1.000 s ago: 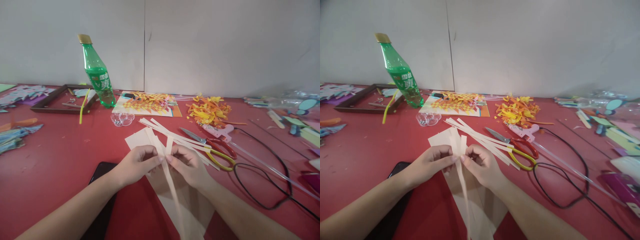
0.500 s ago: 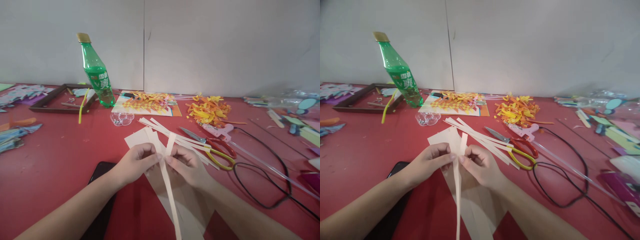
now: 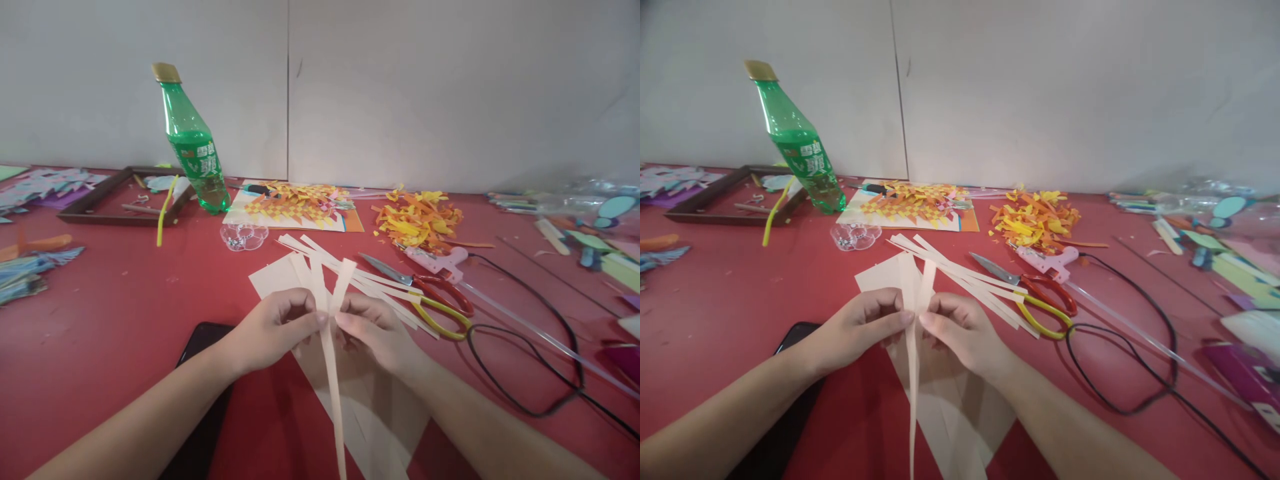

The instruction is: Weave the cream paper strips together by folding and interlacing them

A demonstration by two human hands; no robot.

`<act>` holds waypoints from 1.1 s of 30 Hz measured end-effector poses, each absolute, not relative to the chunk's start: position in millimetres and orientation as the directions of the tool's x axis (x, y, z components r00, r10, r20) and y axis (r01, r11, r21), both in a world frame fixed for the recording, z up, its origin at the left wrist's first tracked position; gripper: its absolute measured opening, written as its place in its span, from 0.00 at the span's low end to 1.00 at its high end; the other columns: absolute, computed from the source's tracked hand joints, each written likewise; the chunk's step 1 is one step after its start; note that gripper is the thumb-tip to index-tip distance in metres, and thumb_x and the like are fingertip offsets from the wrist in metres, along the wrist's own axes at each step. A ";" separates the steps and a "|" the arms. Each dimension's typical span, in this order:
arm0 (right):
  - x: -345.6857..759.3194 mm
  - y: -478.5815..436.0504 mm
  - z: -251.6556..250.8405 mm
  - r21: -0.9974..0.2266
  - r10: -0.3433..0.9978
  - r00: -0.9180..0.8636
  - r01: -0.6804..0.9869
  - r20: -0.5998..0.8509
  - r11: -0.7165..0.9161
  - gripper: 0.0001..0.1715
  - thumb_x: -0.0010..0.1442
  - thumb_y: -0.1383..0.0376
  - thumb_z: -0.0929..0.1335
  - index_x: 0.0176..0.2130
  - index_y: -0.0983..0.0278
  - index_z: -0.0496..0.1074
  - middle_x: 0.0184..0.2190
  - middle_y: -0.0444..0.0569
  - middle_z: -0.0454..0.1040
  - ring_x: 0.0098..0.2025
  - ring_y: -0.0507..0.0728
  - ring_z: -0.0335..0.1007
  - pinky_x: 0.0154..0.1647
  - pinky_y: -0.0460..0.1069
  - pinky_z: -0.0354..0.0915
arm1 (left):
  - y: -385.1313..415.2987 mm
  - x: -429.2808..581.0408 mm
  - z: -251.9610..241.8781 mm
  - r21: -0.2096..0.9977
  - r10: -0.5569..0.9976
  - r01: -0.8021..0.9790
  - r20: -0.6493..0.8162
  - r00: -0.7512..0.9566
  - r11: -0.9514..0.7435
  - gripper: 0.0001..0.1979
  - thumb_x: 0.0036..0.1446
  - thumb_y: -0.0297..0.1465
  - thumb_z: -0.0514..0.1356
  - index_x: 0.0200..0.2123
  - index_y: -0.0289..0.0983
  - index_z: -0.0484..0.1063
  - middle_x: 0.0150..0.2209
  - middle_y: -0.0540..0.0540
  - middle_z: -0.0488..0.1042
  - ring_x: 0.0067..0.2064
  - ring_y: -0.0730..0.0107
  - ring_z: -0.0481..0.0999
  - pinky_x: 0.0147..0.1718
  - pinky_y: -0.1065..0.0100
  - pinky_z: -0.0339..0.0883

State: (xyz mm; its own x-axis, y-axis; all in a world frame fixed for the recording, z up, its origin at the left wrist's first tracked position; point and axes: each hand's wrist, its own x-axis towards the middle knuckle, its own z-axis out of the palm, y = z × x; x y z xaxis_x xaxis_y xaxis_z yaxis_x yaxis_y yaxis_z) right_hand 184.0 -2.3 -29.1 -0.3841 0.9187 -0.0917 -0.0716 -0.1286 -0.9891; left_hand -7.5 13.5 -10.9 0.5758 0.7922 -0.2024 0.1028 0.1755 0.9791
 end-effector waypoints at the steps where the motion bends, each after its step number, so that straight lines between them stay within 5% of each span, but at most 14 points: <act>1: 183.9 -2.6 -28.4 -0.992 0.916 -0.394 -0.059 -0.078 -0.110 0.18 0.59 0.54 0.69 0.26 0.65 0.68 0.20 0.42 0.66 0.21 0.48 0.59 0.22 0.45 0.56 | 13.5 -7.6 -11.3 0.980 0.797 0.099 -0.199 0.571 0.174 0.14 0.59 0.39 0.58 0.27 0.35 0.66 0.23 0.53 0.65 0.25 0.77 0.64 0.26 0.73 0.58; 16: 183.0 -2.9 -30.4 -0.998 0.932 -0.356 -0.028 0.068 0.063 0.15 0.61 0.59 0.68 0.26 0.65 0.67 0.20 0.41 0.64 0.22 0.48 0.57 0.22 0.45 0.53 | 13.9 -5.8 -11.9 0.978 0.840 0.077 -0.206 0.501 0.194 0.15 0.59 0.39 0.59 0.26 0.35 0.65 0.20 0.55 0.63 0.23 0.80 0.62 0.23 0.76 0.58; 33: 183.6 -3.1 -30.1 -0.997 0.926 -0.376 -0.056 -0.029 -0.054 0.17 0.60 0.57 0.69 0.25 0.65 0.68 0.18 0.41 0.66 0.20 0.47 0.58 0.21 0.44 0.56 | 13.7 -7.9 -9.1 0.985 0.766 0.053 -0.163 0.622 0.167 0.09 0.59 0.34 0.60 0.30 0.35 0.71 0.26 0.53 0.67 0.29 0.77 0.64 0.30 0.73 0.58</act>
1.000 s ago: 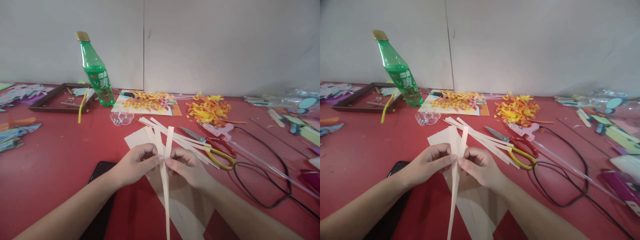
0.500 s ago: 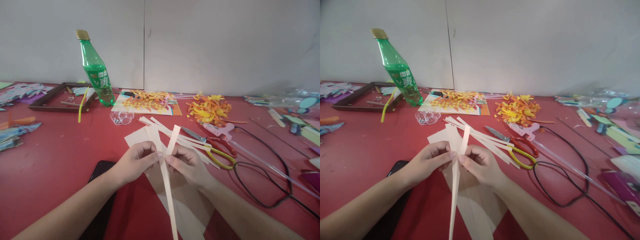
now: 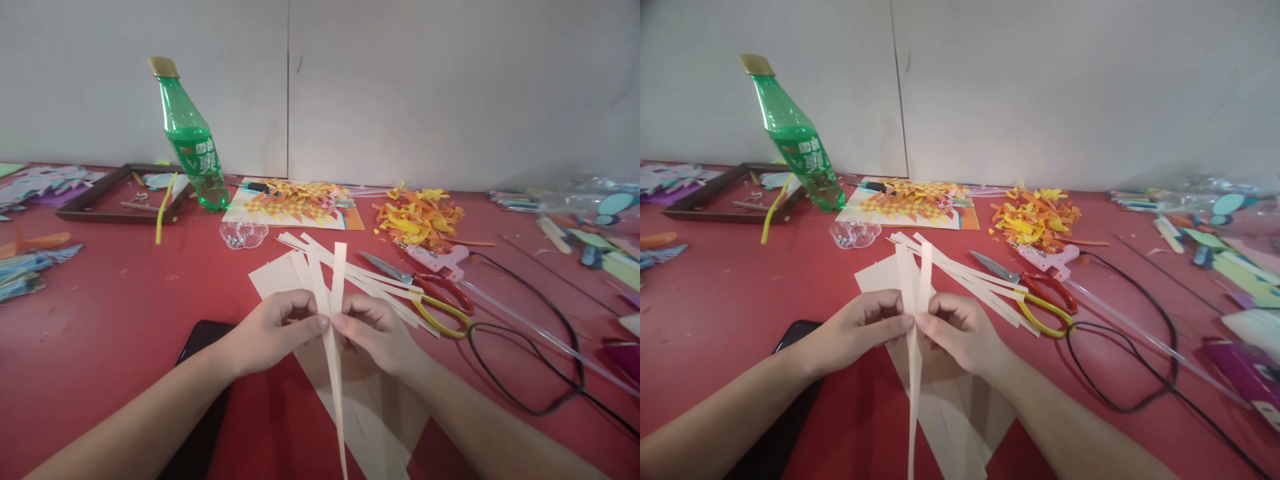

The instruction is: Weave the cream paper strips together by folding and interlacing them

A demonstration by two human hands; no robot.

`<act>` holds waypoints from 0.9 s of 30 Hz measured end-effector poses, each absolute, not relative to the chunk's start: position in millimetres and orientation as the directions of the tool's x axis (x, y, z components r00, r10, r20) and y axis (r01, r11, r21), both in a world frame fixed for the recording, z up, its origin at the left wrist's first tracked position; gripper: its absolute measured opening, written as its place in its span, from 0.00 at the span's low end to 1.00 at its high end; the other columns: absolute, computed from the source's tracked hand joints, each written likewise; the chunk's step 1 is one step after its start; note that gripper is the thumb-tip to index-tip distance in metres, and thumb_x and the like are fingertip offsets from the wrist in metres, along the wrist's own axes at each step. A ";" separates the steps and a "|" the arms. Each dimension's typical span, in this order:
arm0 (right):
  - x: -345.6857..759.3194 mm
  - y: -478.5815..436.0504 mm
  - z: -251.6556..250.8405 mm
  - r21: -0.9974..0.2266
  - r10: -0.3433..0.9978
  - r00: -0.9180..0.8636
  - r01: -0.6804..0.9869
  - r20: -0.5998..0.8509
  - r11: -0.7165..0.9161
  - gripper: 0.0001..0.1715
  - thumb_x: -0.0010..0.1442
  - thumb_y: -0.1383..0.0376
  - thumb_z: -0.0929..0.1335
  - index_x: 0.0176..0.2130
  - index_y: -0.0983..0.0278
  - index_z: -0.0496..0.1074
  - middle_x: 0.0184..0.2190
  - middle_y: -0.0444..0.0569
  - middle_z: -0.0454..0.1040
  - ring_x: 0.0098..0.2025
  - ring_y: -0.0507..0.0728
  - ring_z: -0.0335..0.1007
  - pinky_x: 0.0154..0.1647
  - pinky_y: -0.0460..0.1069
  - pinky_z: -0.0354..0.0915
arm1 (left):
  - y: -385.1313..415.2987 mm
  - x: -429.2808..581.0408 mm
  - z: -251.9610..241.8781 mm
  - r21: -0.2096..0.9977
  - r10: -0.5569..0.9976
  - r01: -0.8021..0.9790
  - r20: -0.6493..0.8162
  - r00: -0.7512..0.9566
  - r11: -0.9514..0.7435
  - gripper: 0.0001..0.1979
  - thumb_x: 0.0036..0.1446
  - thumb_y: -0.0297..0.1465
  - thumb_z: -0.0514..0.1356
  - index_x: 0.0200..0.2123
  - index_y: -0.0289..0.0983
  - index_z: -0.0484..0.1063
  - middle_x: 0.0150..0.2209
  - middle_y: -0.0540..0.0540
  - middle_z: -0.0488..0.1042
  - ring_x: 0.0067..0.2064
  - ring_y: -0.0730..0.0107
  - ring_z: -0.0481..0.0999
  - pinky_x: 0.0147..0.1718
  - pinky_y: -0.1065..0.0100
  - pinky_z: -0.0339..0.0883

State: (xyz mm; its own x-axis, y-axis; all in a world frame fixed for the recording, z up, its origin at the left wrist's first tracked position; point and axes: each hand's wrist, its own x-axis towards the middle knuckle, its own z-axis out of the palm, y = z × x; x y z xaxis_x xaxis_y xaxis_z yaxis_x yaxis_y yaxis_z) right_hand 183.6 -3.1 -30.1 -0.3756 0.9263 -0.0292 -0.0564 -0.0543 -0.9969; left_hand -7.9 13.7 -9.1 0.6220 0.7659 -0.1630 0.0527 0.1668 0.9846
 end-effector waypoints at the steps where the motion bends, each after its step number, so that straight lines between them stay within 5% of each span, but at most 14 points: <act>1: 183.4 -3.1 -30.3 -0.998 0.929 -0.369 -0.055 -0.015 -0.038 0.17 0.60 0.57 0.69 0.25 0.65 0.67 0.18 0.41 0.66 0.20 0.47 0.58 0.21 0.44 0.56 | 13.8 -7.9 -9.3 0.983 0.770 0.061 -0.173 0.614 0.173 0.10 0.59 0.35 0.60 0.30 0.34 0.71 0.27 0.53 0.67 0.29 0.77 0.64 0.30 0.73 0.58; 20: 183.0 -1.5 -32.0 -1.000 0.947 -0.320 0.012 0.001 0.005 0.15 0.61 0.58 0.68 0.28 0.65 0.70 0.19 0.41 0.66 0.19 0.47 0.59 0.20 0.44 0.56 | 14.4 -6.6 -11.4 0.981 0.824 0.106 -0.194 0.532 0.162 0.13 0.60 0.37 0.58 0.27 0.35 0.67 0.24 0.54 0.65 0.26 0.77 0.61 0.27 0.73 0.53; 27: 182.5 -2.2 -26.1 -1.000 0.956 -0.293 -0.005 -0.012 -0.014 0.15 0.61 0.57 0.68 0.28 0.65 0.71 0.20 0.42 0.68 0.19 0.48 0.62 0.19 0.44 0.61 | 14.6 -8.6 -8.8 0.987 0.791 0.077 -0.159 0.591 0.141 0.12 0.61 0.38 0.57 0.33 0.35 0.73 0.30 0.50 0.73 0.28 0.76 0.67 0.34 0.71 0.63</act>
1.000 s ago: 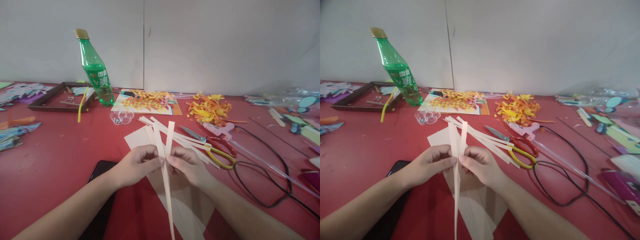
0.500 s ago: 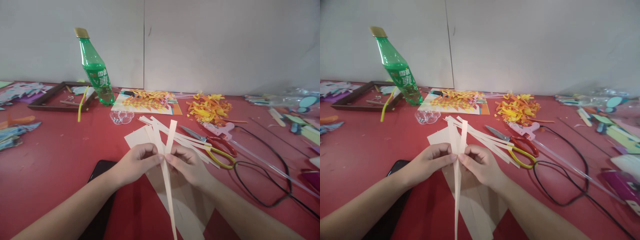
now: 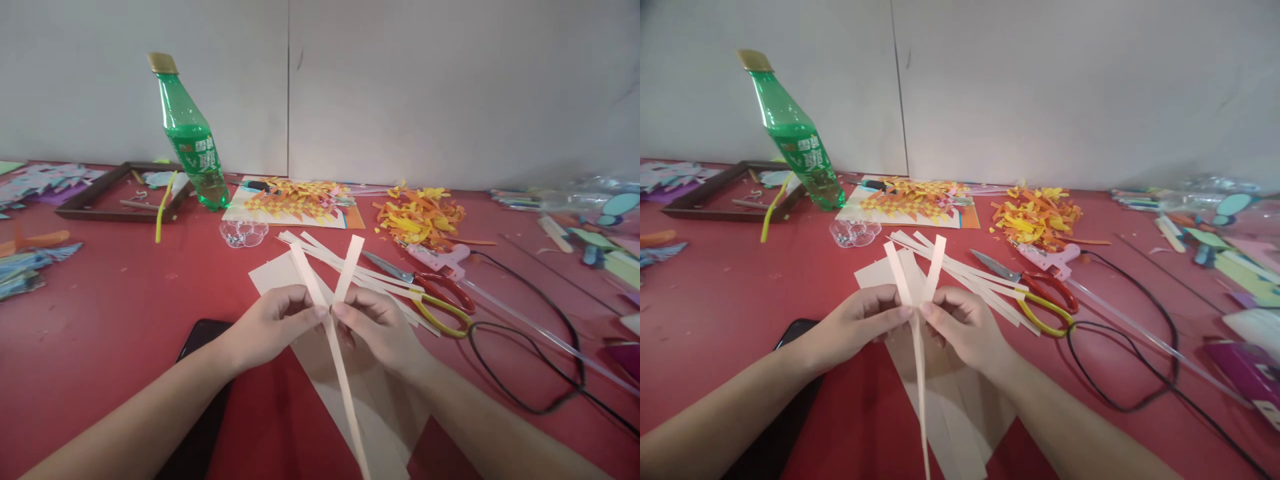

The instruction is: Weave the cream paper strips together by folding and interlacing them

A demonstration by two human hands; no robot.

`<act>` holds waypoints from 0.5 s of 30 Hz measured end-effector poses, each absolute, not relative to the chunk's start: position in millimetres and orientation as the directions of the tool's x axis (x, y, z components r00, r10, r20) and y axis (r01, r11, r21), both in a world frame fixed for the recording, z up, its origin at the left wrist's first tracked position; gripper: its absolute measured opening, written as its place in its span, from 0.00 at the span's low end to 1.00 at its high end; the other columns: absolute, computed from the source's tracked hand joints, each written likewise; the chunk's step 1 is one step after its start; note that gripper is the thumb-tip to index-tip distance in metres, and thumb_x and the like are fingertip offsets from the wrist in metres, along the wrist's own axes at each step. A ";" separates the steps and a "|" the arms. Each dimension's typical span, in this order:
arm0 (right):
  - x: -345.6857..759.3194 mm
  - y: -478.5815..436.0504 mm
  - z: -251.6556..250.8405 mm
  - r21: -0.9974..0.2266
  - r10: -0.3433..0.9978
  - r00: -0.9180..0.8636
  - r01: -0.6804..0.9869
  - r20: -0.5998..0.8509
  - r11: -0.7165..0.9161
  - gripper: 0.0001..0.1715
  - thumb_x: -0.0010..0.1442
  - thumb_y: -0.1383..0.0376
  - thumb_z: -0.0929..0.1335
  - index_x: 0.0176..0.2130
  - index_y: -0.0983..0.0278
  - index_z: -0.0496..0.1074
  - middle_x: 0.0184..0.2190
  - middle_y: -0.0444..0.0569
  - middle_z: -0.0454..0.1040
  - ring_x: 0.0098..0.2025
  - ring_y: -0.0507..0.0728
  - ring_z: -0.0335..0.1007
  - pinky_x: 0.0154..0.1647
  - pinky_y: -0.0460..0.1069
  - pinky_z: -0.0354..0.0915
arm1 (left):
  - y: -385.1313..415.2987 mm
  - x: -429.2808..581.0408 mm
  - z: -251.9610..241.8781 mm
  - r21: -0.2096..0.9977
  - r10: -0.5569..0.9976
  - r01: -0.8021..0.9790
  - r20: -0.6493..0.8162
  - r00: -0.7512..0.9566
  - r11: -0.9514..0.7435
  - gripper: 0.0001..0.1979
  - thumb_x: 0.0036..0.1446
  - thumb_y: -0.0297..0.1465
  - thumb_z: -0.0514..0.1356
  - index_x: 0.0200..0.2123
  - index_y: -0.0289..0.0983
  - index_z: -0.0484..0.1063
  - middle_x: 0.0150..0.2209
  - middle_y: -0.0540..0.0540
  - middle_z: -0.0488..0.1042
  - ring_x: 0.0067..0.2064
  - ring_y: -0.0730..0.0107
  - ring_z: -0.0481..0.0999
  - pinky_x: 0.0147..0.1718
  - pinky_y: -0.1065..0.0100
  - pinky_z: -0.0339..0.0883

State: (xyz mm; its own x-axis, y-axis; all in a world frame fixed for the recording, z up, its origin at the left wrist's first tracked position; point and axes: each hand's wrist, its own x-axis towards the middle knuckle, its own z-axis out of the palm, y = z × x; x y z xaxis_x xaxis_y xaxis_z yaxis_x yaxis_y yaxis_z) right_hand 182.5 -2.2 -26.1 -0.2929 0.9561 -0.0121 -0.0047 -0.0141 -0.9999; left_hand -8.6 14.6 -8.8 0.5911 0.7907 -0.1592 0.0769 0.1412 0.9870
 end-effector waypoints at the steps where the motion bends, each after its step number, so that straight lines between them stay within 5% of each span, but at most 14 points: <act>1: 182.3 -2.3 -25.2 -1.000 0.955 -0.297 -0.013 -0.008 -0.012 0.15 0.61 0.57 0.68 0.28 0.65 0.71 0.20 0.43 0.69 0.19 0.48 0.62 0.19 0.44 0.61 | 14.3 -8.6 -8.5 0.988 0.766 0.058 -0.149 0.625 0.145 0.12 0.62 0.38 0.57 0.34 0.36 0.74 0.30 0.50 0.74 0.29 0.75 0.68 0.37 0.70 0.64; 6: 183.0 -2.8 -27.3 -0.991 0.941 -0.336 -0.105 -0.038 -0.078 0.17 0.61 0.56 0.68 0.27 0.66 0.72 0.21 0.45 0.72 0.19 0.48 0.63 0.20 0.45 0.61 | 13.1 -6.7 -8.3 0.986 0.700 -0.013 -0.110 0.706 0.168 0.10 0.63 0.34 0.56 0.39 0.35 0.75 0.36 0.45 0.78 0.39 0.68 0.75 0.46 0.64 0.65; 15: 182.2 -2.3 -30.7 -0.958 0.907 -0.400 -0.185 -0.129 -0.219 0.15 0.55 0.57 0.73 0.29 0.67 0.73 0.20 0.42 0.68 0.18 0.47 0.62 0.15 0.41 0.59 | 13.3 -6.0 -5.1 0.987 0.730 -0.001 -0.117 0.673 0.159 0.09 0.62 0.34 0.56 0.32 0.35 0.70 0.29 0.49 0.72 0.33 0.72 0.70 0.38 0.68 0.64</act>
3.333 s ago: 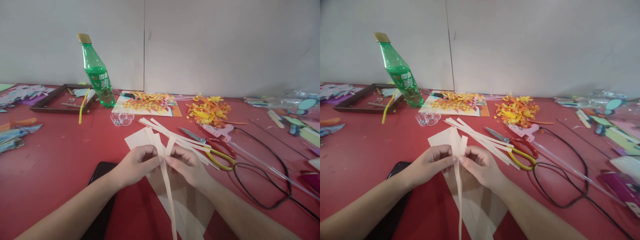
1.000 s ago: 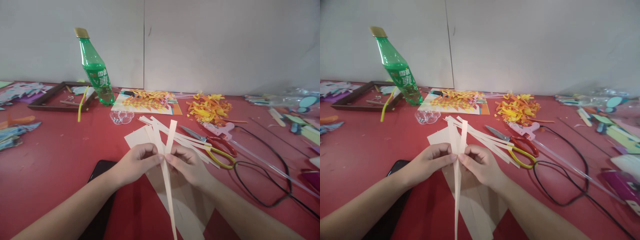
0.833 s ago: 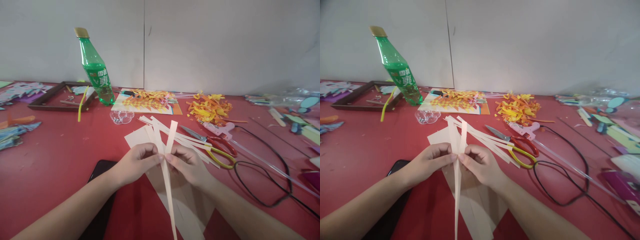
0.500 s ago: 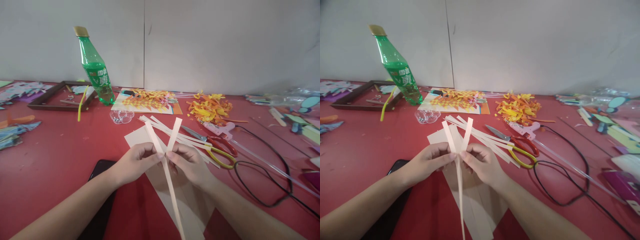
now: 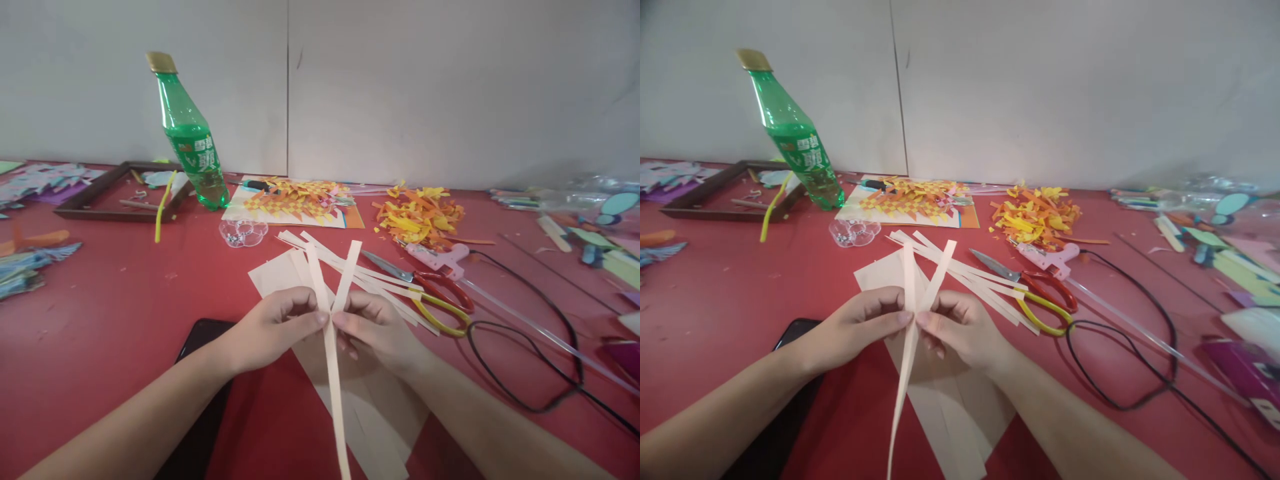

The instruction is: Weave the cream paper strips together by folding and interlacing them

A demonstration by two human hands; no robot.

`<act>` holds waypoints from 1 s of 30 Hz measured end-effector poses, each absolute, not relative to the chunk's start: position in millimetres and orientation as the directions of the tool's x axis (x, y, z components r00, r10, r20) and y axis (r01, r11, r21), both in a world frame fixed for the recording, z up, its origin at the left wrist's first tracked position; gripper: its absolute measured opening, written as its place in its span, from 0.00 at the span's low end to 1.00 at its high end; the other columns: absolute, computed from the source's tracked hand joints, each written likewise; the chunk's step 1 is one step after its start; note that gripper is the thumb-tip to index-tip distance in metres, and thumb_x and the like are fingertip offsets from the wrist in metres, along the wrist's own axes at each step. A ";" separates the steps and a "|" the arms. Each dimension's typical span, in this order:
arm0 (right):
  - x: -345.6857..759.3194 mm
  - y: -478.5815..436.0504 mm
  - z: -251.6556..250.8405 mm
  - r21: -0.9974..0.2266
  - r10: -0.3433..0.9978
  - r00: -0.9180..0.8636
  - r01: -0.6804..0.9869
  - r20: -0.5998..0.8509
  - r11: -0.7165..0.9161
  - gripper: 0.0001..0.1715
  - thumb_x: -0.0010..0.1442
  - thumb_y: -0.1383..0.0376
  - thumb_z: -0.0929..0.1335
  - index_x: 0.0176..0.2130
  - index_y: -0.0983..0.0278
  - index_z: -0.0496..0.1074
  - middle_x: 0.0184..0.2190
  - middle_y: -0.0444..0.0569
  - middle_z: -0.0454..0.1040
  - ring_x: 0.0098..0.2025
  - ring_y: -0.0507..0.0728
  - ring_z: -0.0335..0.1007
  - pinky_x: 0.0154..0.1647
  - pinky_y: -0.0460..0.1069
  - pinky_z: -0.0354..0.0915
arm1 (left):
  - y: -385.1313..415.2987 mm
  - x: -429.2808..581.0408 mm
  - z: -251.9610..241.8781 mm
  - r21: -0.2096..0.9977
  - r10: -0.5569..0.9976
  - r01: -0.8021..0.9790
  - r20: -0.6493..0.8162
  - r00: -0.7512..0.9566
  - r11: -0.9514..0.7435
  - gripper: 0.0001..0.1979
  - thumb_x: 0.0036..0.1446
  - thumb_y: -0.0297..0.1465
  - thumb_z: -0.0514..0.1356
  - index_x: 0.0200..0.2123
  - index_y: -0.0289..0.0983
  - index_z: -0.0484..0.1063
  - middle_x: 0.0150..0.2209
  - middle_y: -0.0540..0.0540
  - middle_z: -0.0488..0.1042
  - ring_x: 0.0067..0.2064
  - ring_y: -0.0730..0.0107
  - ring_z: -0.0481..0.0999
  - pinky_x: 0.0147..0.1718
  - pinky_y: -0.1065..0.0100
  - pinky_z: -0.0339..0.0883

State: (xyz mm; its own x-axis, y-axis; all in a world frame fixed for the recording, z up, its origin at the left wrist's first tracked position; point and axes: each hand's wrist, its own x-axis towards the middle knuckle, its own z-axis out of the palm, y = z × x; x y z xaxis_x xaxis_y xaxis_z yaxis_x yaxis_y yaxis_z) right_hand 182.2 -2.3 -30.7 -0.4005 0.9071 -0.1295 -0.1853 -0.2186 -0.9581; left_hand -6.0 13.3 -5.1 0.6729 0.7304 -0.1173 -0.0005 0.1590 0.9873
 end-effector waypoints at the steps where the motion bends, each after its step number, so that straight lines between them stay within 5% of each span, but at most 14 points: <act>1: 182.1 -2.5 -30.2 -0.961 0.911 -0.393 -0.180 -0.127 -0.212 0.15 0.55 0.57 0.72 0.29 0.67 0.73 0.20 0.43 0.69 0.19 0.47 0.62 0.16 0.41 0.59 | 13.3 -6.7 -5.9 0.988 0.739 0.031 -0.133 0.660 0.151 0.10 0.61 0.34 0.57 0.30 0.35 0.69 0.28 0.50 0.70 0.32 0.72 0.68 0.36 0.68 0.62; 14: 182.2 -1.3 -29.7 -0.986 0.949 -0.304 -0.109 -0.088 -0.127 0.16 0.55 0.56 0.72 0.26 0.66 0.71 0.18 0.41 0.67 0.17 0.46 0.60 0.15 0.42 0.58 | 13.8 -7.1 -9.6 0.987 0.822 0.105 -0.163 0.545 0.125 0.12 0.59 0.36 0.59 0.27 0.35 0.67 0.26 0.52 0.66 0.29 0.74 0.64 0.31 0.70 0.57; 21: 184.3 -0.2 -32.3 -0.984 0.943 -0.321 -0.123 -0.081 -0.126 0.16 0.55 0.56 0.72 0.27 0.66 0.71 0.18 0.42 0.69 0.17 0.46 0.61 0.16 0.43 0.58 | 12.7 -6.4 -7.5 0.988 0.716 0.024 -0.128 0.687 0.153 0.09 0.61 0.35 0.57 0.35 0.35 0.72 0.36 0.45 0.76 0.41 0.65 0.74 0.46 0.62 0.65; 26: 184.5 -2.7 -32.7 -0.962 0.907 -0.397 -0.164 -0.137 -0.218 0.18 0.58 0.55 0.70 0.25 0.65 0.68 0.18 0.42 0.68 0.17 0.46 0.59 0.17 0.43 0.56 | 13.3 -7.6 -10.9 0.986 0.760 0.096 -0.167 0.628 0.137 0.10 0.59 0.36 0.59 0.34 0.35 0.72 0.35 0.46 0.76 0.39 0.65 0.74 0.43 0.63 0.66; 30: 184.1 -3.7 -30.7 -0.986 0.909 -0.406 -0.092 -0.089 -0.138 0.17 0.58 0.57 0.70 0.25 0.65 0.68 0.17 0.40 0.67 0.18 0.46 0.58 0.18 0.43 0.55 | 13.6 -8.0 -12.2 0.985 0.776 0.124 -0.171 0.607 0.120 0.10 0.58 0.37 0.59 0.33 0.35 0.71 0.33 0.47 0.75 0.40 0.64 0.73 0.41 0.64 0.66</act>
